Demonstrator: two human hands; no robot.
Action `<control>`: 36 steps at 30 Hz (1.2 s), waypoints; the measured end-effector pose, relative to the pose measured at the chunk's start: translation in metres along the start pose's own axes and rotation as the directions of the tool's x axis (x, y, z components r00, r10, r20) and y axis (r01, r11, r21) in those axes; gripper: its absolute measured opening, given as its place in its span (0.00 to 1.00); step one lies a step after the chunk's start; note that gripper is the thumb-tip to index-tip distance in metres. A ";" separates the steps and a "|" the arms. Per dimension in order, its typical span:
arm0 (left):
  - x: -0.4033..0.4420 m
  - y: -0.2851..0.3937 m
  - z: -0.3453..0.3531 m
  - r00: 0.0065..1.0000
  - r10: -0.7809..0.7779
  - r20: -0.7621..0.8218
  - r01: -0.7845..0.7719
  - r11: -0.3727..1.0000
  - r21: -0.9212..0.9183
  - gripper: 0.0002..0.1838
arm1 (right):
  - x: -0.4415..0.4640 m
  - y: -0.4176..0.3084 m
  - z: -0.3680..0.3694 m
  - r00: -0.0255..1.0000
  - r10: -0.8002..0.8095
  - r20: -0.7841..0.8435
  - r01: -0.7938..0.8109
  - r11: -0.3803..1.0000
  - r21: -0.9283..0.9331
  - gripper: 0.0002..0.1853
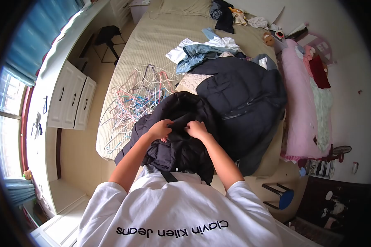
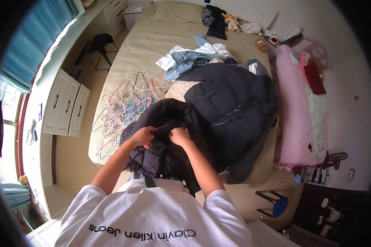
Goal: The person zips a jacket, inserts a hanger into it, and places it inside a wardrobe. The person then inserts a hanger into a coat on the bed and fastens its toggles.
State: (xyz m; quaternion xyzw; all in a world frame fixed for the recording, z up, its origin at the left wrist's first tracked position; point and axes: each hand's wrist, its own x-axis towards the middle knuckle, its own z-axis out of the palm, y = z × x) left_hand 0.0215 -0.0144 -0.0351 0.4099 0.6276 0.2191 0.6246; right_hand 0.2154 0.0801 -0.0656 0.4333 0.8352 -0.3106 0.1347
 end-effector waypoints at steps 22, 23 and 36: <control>-0.117 0.131 -0.044 0.248 0.908 -0.337 -0.639 0.415 0.648 0.13 | -0.121 -0.121 -0.192 0.863 -0.102 -0.494 0.469 0.526 0.710 0.14; -0.125 0.144 -0.048 0.189 0.898 -0.396 -0.718 0.402 0.568 0.12 | -0.124 -0.120 -0.189 0.858 -0.096 -0.505 0.475 0.522 0.708 0.13; -0.319 0.276 -0.010 -0.543 0.562 -0.624 -0.785 -0.603 0.141 0.41 | -0.160 -0.127 -0.157 0.845 -0.038 -0.533 0.475 0.510 0.717 0.14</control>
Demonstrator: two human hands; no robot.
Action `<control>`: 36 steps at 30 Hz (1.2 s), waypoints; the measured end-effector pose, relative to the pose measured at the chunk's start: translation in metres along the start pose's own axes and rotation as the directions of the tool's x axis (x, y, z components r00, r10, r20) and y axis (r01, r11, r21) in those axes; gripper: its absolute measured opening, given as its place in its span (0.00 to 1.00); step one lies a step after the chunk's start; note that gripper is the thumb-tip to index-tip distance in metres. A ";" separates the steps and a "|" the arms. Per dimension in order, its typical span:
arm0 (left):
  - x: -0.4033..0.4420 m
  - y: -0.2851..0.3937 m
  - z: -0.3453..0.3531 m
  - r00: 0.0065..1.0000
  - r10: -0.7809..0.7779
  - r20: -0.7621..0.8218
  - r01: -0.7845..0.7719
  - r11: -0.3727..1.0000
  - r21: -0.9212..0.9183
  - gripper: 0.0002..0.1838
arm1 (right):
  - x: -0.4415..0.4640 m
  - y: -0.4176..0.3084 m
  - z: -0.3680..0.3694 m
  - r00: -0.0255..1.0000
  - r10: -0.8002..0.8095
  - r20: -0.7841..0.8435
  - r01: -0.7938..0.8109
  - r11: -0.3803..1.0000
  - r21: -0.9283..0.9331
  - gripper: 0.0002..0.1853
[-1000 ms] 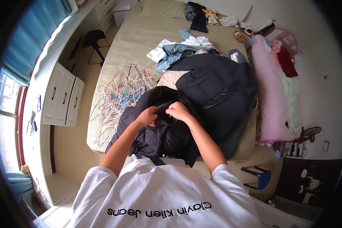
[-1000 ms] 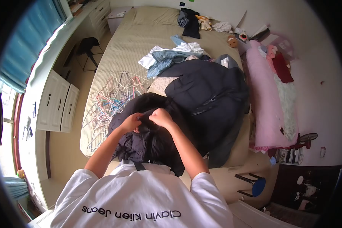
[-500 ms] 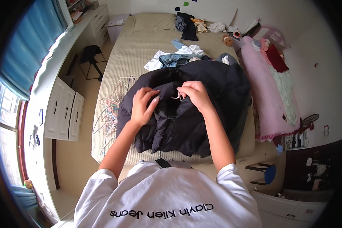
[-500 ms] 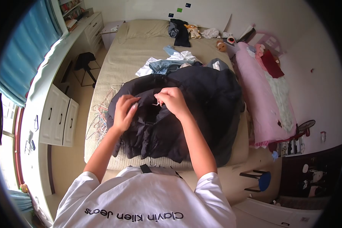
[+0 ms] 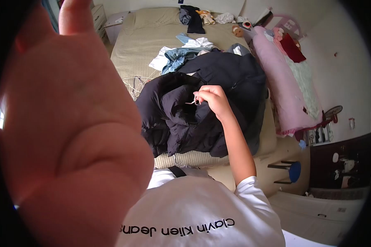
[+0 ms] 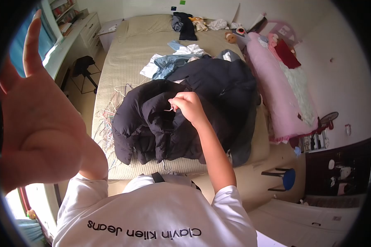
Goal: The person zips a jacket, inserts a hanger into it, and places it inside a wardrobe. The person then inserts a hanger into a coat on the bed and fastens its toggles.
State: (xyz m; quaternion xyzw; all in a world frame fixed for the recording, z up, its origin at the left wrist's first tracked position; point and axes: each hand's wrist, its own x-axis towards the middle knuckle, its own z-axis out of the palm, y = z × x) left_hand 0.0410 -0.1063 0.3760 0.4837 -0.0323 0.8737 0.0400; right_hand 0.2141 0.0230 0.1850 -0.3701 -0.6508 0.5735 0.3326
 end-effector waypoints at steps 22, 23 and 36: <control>-0.149 -0.047 -0.102 -0.165 -0.872 0.461 0.080 0.454 0.888 0.53 | -0.079 -0.043 -0.003 0.975 -0.021 -0.219 0.034 0.998 0.055 0.11; -0.152 -0.048 -0.102 -0.227 -0.864 0.449 0.189 0.413 0.891 0.53 | -0.086 -0.054 0.003 0.964 0.005 -0.268 0.009 0.998 0.054 0.11; -0.182 -0.015 -0.062 0.101 -0.745 0.659 0.089 0.666 0.740 0.09 | -0.175 -0.096 0.047 0.811 -0.195 -0.552 0.153 0.981 -0.123 0.12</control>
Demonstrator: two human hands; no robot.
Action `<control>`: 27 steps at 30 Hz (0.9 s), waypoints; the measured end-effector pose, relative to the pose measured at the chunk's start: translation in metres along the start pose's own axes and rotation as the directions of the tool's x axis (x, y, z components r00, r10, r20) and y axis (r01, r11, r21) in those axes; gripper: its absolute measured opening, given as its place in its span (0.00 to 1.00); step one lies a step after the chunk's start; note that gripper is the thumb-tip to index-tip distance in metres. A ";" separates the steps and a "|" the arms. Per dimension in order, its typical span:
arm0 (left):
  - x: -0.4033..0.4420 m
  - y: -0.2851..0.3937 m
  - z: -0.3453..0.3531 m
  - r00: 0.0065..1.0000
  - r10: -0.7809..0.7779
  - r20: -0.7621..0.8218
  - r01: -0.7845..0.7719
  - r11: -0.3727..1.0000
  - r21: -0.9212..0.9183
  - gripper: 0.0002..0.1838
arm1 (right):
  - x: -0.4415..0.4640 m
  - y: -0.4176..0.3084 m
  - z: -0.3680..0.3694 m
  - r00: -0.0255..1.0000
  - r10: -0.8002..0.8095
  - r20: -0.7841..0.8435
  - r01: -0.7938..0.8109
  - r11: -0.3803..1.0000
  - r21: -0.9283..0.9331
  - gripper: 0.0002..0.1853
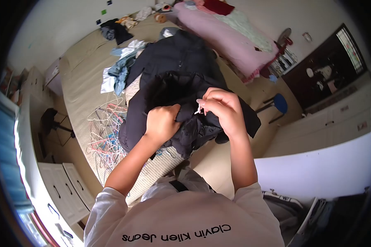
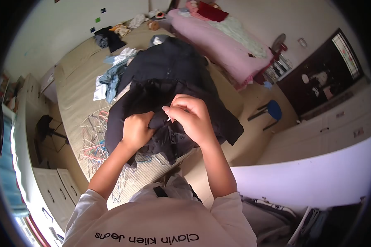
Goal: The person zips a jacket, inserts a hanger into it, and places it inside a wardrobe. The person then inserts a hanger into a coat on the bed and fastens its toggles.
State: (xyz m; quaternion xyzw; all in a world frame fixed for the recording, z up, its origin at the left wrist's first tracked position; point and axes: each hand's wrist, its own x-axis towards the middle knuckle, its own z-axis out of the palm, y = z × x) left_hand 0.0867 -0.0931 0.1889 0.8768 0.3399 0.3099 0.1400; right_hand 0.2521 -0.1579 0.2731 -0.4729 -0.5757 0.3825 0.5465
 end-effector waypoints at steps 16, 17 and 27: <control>0.044 0.090 0.042 0.961 0.126 -0.247 -0.199 0.933 -0.299 0.07 | -0.159 0.009 -0.117 0.906 -0.295 -0.304 -0.226 0.270 -0.936 0.27; 0.047 0.100 0.048 0.968 0.133 -0.212 -0.196 0.930 -0.311 0.06 | -0.170 0.019 -0.127 0.886 -0.338 -0.318 -0.244 0.244 -0.939 0.23; 0.063 0.164 0.067 0.887 0.441 0.138 -0.325 0.808 -0.492 0.10 | -0.245 0.036 -0.163 0.669 -0.612 -0.422 -0.237 0.363 -0.901 0.10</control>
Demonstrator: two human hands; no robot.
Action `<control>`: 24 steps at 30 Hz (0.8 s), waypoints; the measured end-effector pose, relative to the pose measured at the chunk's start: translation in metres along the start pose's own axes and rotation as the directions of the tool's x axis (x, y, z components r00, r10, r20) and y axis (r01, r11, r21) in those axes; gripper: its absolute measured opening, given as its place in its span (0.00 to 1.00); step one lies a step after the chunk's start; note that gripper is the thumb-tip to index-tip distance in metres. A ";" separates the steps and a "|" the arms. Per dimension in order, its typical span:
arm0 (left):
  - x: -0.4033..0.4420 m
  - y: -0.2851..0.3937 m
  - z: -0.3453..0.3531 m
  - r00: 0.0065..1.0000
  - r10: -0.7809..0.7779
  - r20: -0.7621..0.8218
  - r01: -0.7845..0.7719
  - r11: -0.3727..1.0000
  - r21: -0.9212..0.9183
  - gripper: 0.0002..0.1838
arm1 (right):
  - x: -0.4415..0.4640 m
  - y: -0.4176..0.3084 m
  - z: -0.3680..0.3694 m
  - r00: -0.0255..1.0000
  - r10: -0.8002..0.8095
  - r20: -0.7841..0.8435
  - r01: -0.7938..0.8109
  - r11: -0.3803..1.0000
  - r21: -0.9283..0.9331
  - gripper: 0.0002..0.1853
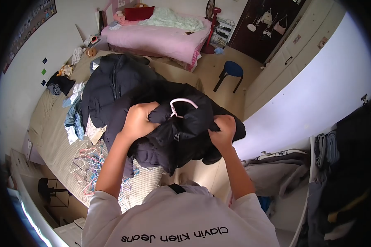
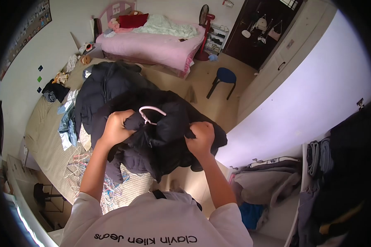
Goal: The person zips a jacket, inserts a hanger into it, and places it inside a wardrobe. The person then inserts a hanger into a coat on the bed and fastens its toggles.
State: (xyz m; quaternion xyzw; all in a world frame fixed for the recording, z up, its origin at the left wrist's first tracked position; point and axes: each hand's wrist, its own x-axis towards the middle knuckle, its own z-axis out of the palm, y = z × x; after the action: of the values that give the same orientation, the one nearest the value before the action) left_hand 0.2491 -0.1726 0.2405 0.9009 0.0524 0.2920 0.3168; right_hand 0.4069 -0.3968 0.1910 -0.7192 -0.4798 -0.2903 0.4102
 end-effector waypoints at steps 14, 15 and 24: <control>0.031 0.050 0.043 0.977 0.202 -0.074 -0.214 0.879 -0.426 0.22 | -0.006 0.048 -0.078 0.982 0.106 -0.159 -0.129 0.981 -0.144 0.08; 0.035 0.055 0.046 0.966 0.244 -0.087 -0.256 0.838 -0.482 0.26 | -0.008 0.049 -0.081 0.977 0.119 -0.176 -0.146 0.979 -0.145 0.08; 0.054 0.071 0.052 0.862 0.103 0.496 0.080 0.939 -0.333 0.37 | -0.019 0.071 -0.105 0.940 0.098 -0.328 -0.143 0.983 -0.117 0.08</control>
State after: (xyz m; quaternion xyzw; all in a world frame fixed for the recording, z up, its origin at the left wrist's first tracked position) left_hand 0.3168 -0.2423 0.2772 0.8769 -0.0897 0.0518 0.4694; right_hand 0.4630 -0.5107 0.2056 -0.7174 -0.3402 -0.4105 0.4485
